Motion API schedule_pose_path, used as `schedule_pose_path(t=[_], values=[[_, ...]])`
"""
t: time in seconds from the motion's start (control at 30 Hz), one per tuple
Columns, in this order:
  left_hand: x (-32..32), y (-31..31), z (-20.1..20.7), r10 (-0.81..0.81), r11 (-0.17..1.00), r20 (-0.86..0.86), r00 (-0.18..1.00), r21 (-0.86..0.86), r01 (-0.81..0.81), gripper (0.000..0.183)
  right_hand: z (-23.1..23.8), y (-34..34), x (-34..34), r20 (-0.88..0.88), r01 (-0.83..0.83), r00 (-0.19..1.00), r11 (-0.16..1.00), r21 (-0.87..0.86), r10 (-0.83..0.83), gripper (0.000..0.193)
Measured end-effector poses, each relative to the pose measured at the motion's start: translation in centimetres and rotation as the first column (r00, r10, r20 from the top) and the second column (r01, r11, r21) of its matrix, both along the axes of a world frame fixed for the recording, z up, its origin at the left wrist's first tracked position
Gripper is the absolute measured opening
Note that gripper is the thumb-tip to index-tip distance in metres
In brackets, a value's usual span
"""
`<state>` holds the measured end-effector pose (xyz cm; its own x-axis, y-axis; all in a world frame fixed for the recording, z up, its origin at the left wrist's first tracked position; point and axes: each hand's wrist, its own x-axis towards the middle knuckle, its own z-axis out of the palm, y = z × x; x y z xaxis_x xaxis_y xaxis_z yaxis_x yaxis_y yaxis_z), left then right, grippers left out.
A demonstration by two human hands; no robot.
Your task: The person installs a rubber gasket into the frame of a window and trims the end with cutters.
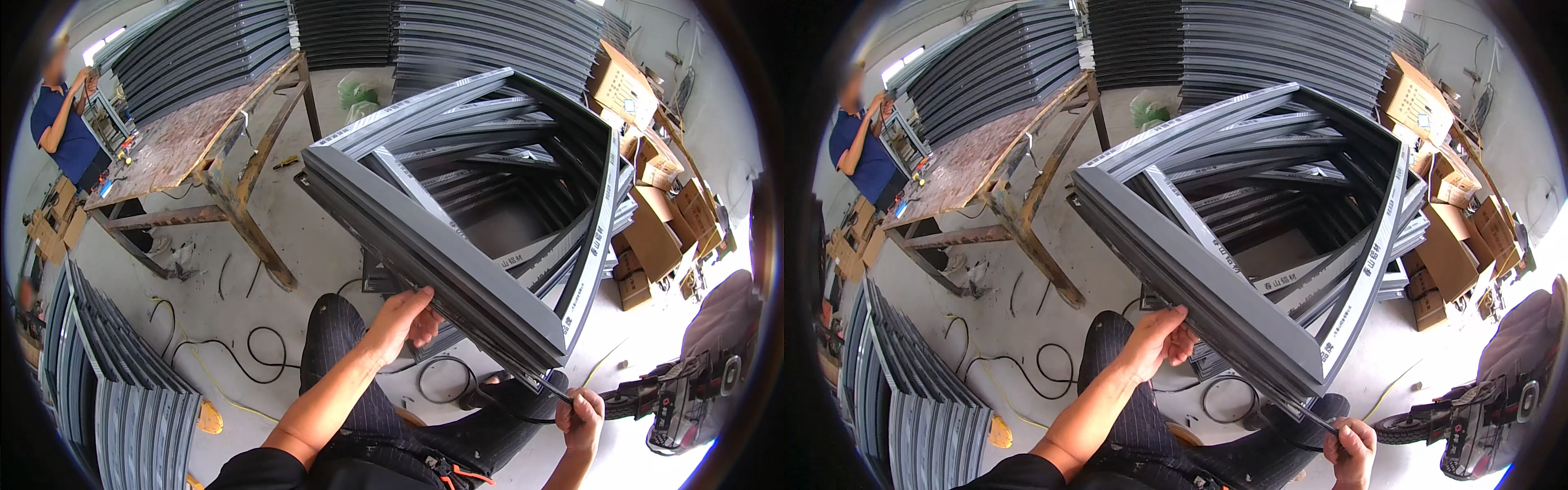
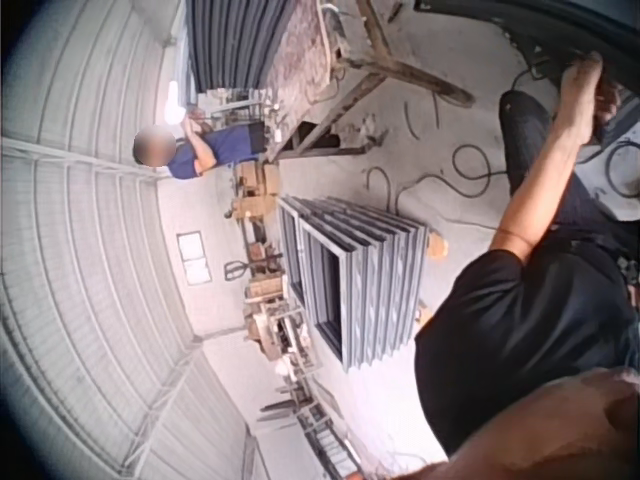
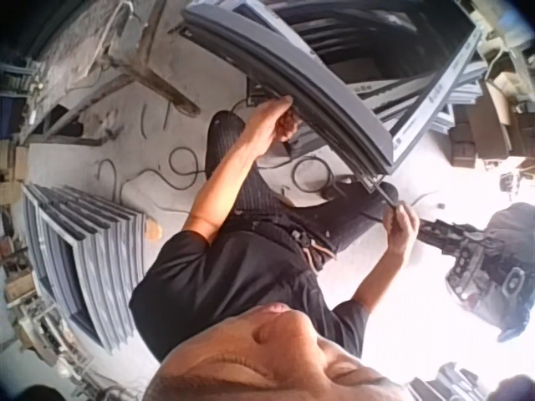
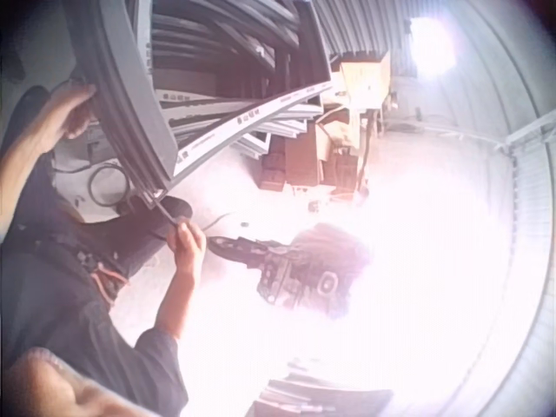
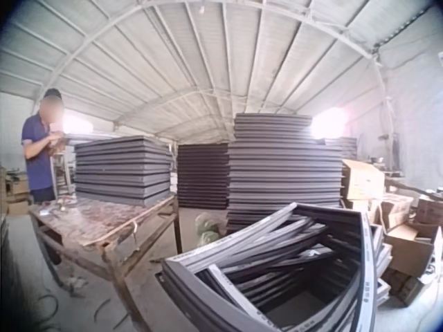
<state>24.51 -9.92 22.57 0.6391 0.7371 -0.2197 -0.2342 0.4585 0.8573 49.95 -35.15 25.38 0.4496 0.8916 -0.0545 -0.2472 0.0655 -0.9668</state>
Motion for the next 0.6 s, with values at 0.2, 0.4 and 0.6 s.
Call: schedule_pose_path(t=[0.2, 0.4, 0.6], values=[[2.7, -2.6, -0.3, -0.081, 0.996, 0.043, 0.996, -0.018, 0.082, 0.044, -0.6, 0.0, 0.7, 0.015, -0.011, 1.000, 1.000, -0.016, 0.011, 0.030], [1.4, -0.9, -0.1, -0.123, 0.983, 0.078, 0.989, -0.128, 0.132, 0.045, 0.1, 0.6, -0.1, 0.087, 0.089, 0.993, 0.994, -0.056, -0.084, 0.033], [-0.1, 0.3, 0.2, -0.035, 0.999, 0.003, 0.999, -0.004, 0.035, 0.046, 0.2, 0.3, 0.2, 0.046, -0.037, 0.998, 0.997, 0.061, 0.034, 0.037]])
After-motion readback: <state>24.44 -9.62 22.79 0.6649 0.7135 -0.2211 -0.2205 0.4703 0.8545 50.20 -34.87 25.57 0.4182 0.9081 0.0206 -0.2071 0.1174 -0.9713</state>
